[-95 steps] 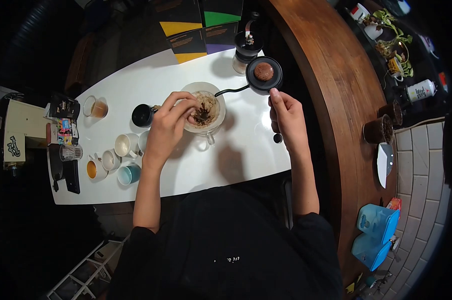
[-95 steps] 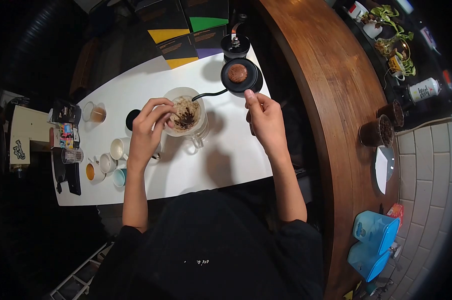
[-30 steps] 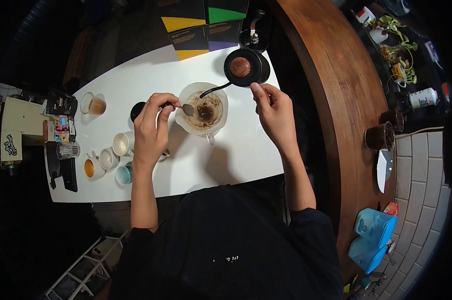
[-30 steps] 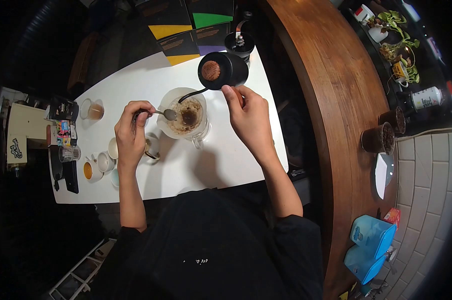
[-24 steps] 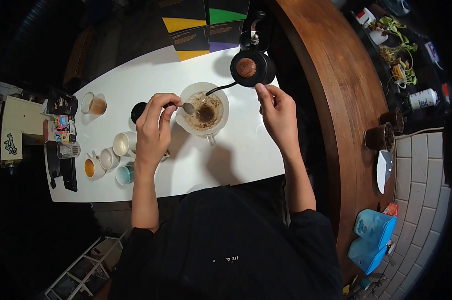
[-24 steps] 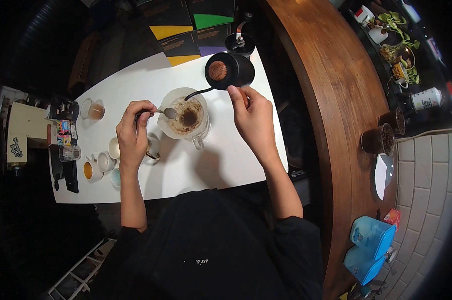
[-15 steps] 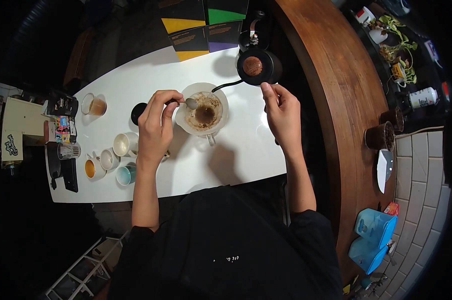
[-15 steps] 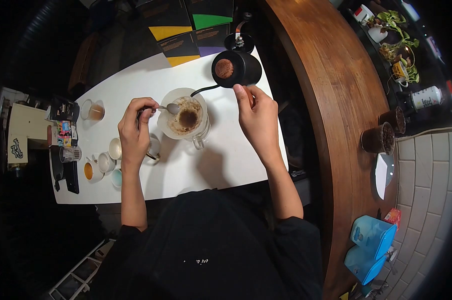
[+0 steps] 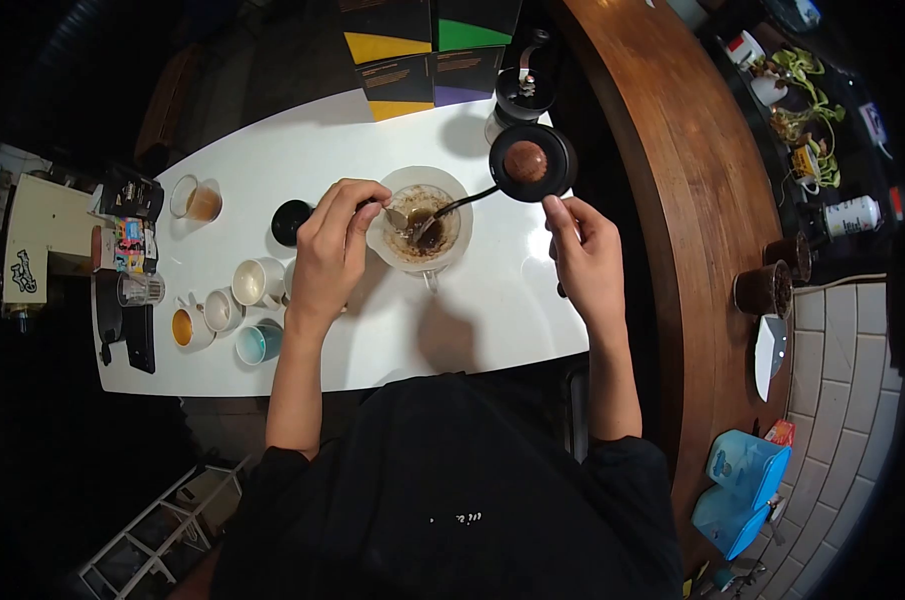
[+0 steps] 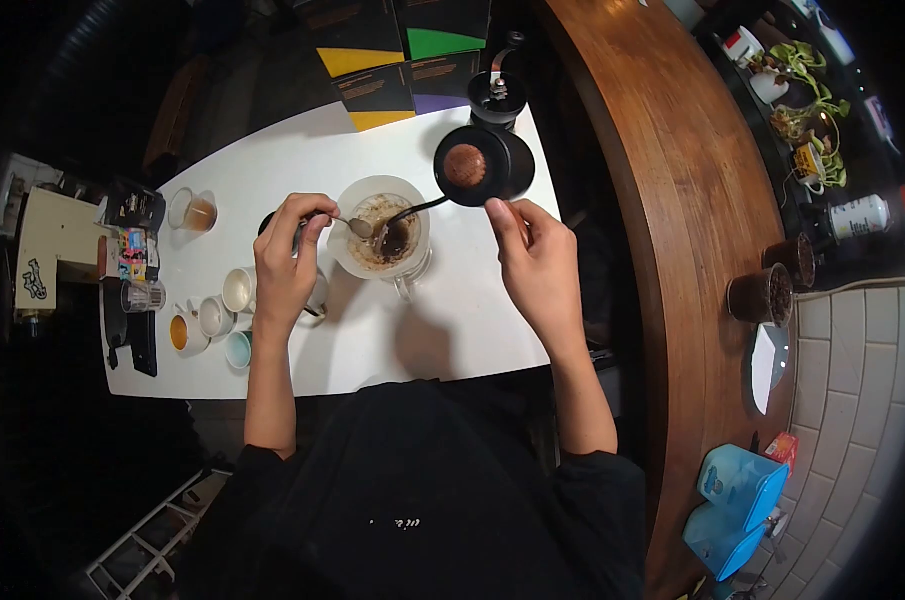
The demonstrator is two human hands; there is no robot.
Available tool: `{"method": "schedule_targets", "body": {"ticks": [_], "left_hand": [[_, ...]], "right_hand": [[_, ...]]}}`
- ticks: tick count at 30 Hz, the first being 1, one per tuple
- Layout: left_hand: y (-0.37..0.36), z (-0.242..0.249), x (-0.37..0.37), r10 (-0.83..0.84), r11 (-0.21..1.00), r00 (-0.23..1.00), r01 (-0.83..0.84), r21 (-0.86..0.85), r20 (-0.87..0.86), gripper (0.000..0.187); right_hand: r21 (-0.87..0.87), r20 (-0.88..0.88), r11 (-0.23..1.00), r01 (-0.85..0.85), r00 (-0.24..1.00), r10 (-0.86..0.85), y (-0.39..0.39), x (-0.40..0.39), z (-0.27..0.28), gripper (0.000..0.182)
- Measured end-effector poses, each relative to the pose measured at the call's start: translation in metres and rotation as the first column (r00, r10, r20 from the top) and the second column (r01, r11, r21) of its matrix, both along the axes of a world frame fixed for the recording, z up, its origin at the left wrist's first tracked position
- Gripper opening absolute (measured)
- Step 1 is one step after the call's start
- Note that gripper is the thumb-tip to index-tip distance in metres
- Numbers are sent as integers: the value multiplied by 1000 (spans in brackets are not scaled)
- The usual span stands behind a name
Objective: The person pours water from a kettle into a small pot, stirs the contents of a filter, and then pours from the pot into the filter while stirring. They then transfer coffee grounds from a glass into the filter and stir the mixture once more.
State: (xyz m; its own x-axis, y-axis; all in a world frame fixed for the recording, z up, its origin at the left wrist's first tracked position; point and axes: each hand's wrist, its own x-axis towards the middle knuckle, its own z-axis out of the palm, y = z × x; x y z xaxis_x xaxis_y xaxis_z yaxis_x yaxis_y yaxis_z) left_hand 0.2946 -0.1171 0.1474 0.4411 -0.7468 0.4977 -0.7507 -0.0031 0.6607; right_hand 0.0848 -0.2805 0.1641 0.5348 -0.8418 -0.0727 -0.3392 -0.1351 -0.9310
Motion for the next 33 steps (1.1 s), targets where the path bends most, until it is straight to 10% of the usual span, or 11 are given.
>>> {"method": "schedule_targets", "body": {"ticks": [33], "left_hand": [[-6, -14, 2, -104, 994, 993, 103, -19, -60, 19]], "right_hand": [[-188, -19, 979, 76, 997, -81, -22, -2, -6, 47]]}}
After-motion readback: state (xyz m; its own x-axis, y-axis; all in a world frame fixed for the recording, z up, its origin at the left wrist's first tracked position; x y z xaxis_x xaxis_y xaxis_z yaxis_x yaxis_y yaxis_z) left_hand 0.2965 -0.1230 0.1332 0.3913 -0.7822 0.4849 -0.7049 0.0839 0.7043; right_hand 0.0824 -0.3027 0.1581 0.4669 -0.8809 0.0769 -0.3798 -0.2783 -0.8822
